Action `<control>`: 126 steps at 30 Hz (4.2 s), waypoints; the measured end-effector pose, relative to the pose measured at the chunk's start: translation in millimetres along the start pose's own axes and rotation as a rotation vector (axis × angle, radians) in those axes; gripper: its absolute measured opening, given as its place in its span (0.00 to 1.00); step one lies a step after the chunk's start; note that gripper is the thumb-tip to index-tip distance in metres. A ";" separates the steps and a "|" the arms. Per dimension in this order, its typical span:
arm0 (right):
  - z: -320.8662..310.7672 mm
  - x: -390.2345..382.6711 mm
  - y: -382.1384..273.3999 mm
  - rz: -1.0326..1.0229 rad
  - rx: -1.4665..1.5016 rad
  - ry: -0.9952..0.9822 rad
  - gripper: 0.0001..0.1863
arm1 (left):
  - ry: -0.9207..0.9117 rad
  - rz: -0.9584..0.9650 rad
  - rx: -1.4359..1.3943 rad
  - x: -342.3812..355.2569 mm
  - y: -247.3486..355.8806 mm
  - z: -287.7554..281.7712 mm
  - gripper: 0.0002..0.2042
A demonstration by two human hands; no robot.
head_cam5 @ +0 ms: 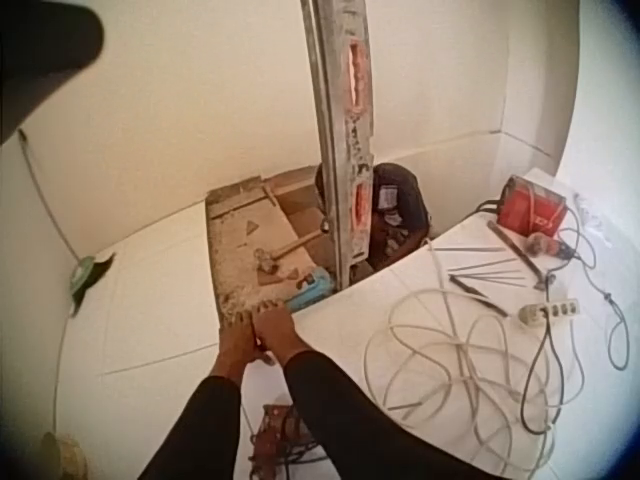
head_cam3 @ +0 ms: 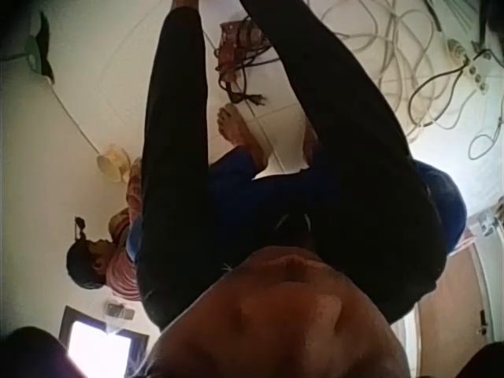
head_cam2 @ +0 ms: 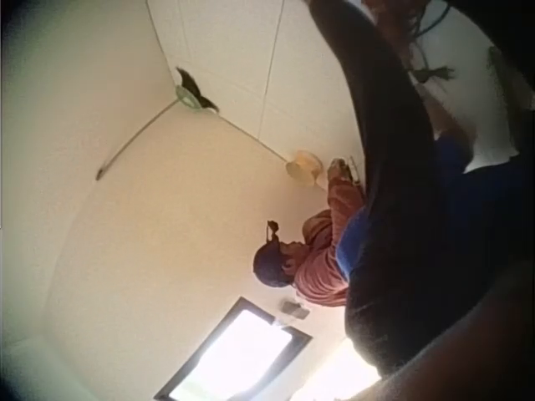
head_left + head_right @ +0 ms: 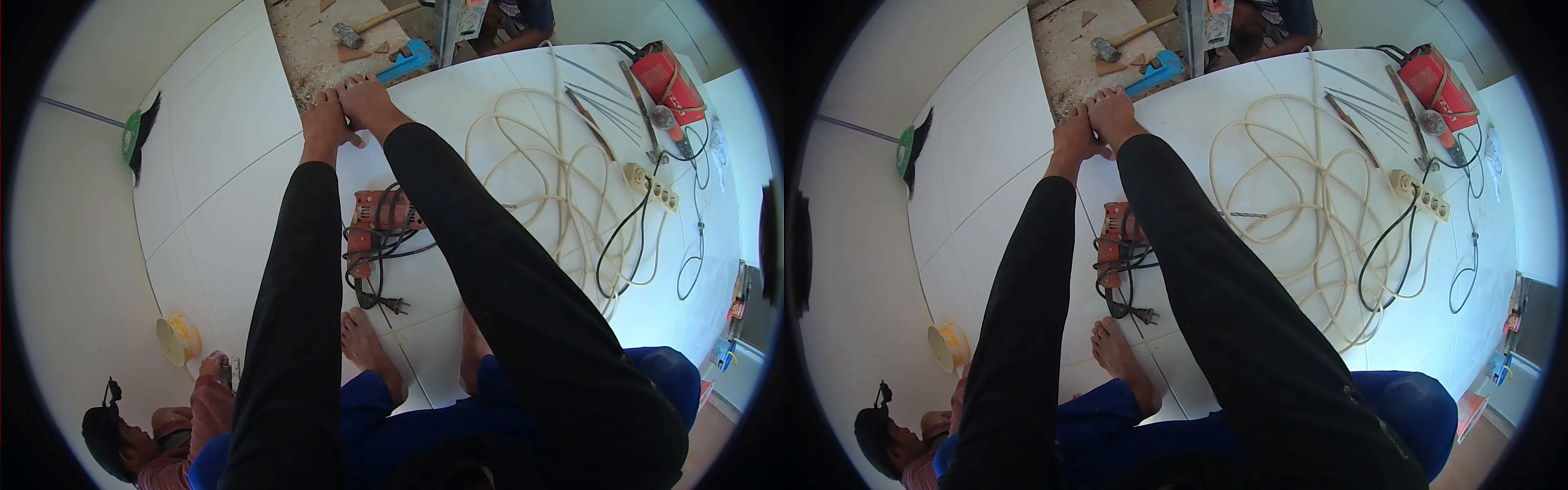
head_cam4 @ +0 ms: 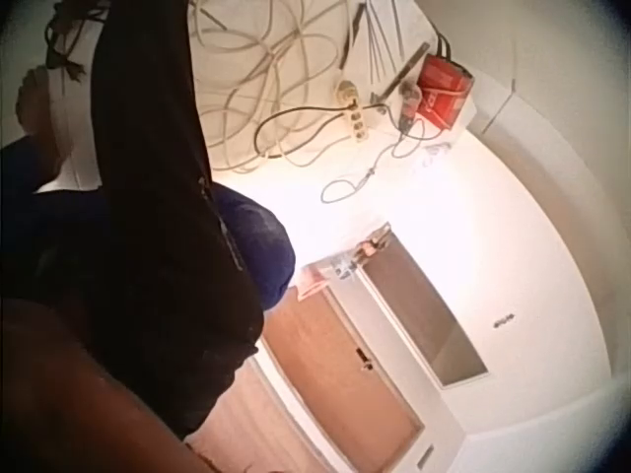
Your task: The person reaches down and holds a blue pipe wrench against the floor with both hands, pressing it firmly in place near the edge of the tile.
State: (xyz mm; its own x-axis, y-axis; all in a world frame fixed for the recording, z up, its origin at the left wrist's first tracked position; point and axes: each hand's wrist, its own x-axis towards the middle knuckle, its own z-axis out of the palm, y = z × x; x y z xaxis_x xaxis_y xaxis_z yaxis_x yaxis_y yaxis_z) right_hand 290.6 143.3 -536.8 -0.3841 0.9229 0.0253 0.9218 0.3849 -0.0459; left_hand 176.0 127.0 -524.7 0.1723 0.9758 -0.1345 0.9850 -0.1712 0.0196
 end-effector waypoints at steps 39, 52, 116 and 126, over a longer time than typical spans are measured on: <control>3.9 -0.9 -0.6 0.013 0.032 0.044 0.31 | -0.022 -0.016 0.000 -1.3 2.3 -3.8 0.55; 6.6 0.0 0.0 0.030 0.053 0.072 0.31 | -0.006 -0.004 -0.009 0.0 2.0 -0.8 0.53; 14.5 3.0 -0.5 0.031 0.011 0.091 0.50 | 0.047 0.025 0.033 -2.8 2.4 -0.7 0.55; 14.9 2.5 -1.1 0.034 0.005 0.088 0.49 | 0.044 0.018 0.038 -5.3 3.3 -1.5 0.55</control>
State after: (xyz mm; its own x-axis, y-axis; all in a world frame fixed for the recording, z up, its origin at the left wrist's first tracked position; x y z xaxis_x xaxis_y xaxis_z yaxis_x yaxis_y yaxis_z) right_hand 287.9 145.2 -551.6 -0.3461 0.9316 0.1111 0.9339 0.3534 -0.0537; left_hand 178.3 121.4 -522.4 0.1905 0.9775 -0.0905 0.9811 -0.1927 -0.0161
